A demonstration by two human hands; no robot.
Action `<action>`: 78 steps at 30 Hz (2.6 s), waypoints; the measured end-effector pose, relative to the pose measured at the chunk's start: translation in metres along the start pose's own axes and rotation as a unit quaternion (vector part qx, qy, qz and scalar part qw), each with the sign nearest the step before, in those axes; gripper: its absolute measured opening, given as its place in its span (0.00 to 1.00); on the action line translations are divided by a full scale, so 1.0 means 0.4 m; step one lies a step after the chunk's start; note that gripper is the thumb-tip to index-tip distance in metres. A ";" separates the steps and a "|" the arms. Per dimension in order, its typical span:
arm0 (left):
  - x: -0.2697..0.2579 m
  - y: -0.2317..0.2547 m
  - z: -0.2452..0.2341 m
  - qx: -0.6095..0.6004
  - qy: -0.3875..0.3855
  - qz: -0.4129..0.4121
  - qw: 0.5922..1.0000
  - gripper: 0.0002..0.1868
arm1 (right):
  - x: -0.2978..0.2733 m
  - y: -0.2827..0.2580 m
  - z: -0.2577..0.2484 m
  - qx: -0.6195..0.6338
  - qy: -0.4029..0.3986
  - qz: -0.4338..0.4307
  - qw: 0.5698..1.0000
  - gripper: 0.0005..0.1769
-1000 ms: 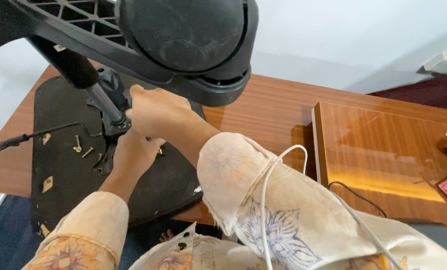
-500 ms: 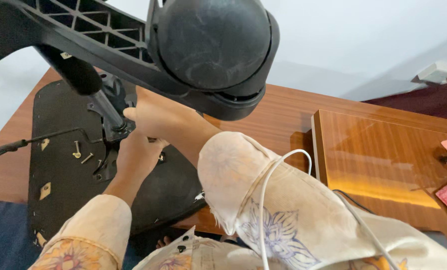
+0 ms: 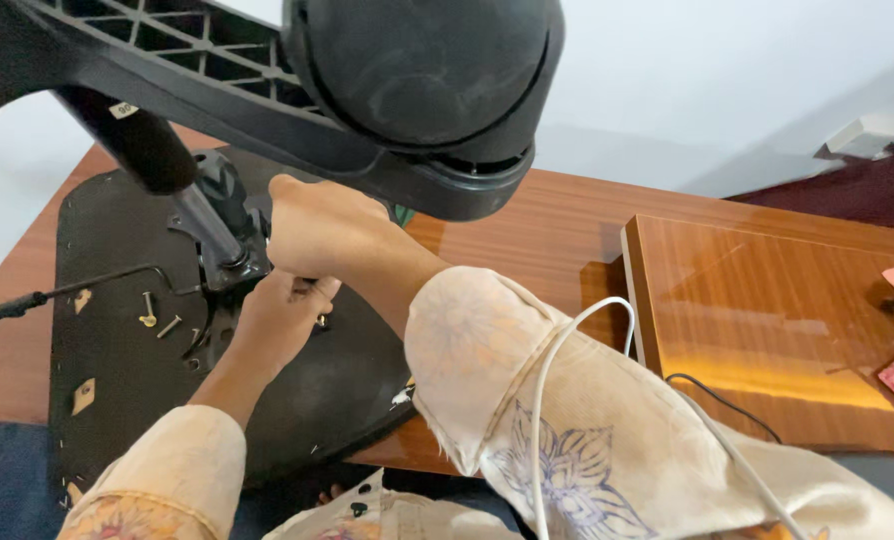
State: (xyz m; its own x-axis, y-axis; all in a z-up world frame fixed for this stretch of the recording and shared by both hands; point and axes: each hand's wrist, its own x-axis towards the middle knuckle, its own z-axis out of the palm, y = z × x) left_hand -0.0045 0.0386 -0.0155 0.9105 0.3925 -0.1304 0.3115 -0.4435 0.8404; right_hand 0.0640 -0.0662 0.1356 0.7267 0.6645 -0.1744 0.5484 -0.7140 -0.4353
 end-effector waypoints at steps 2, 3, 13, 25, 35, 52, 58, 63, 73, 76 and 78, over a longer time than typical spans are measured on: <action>-0.002 0.002 0.008 -0.004 0.000 0.011 1.000 0.22 | -0.004 0.019 0.010 0.012 0.002 0.024 1.000 0.20; 0.005 0.004 0.013 -0.008 0.001 0.017 1.000 0.21 | 0.003 0.025 0.017 0.016 0.003 0.034 0.999 0.19; 0.061 -0.012 0.039 0.029 0.003 -0.018 0.999 0.21 | 0.052 0.063 0.081 0.034 -0.010 -0.003 0.999 0.16; 0.159 -0.287 0.103 -0.553 -0.094 0.001 0.828 0.19 | -0.020 0.008 0.061 -0.008 0.026 -0.099 0.995 0.23; 0.162 -0.366 0.125 -0.012 -0.031 -0.033 0.999 0.22 | -0.056 0.052 0.086 0.036 0.127 -0.115 0.984 0.26; 0.023 -0.228 0.110 -0.442 -0.099 0.012 0.892 0.24 | -0.112 0.034 0.194 0.093 0.286 -0.197 0.933 0.20; -0.028 -0.183 0.105 -0.446 -0.085 -0.016 0.891 0.25 | -0.112 0.023 0.202 0.112 0.285 -0.203 0.930 0.23; -0.025 -0.183 0.099 -0.358 -0.107 0.022 0.927 0.24 | -0.129 0.012 0.175 0.101 0.281 -0.210 0.931 0.26; -0.004 -0.211 0.125 -0.481 -0.165 -0.072 0.858 0.22 | -0.133 0.033 0.133 0.099 0.278 -0.193 0.936 0.14; 0.000 -0.214 0.127 -0.435 -0.154 -0.060 0.885 0.22 | -0.128 0.038 0.136 0.096 0.277 -0.186 0.938 0.09; 0.010 -0.208 0.126 -0.417 -0.148 -0.053 0.895 0.22 | -0.130 0.040 0.138 0.093 0.265 -0.190 0.941 0.08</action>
State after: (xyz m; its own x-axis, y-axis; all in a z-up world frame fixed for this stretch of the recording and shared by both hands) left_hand -0.0132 0.0365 -0.1126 0.9586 0.1105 -0.2624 0.2016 0.3872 0.8997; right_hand 0.0120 -0.1001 0.0889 0.6244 0.6249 0.4686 0.7639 -0.3634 -0.5333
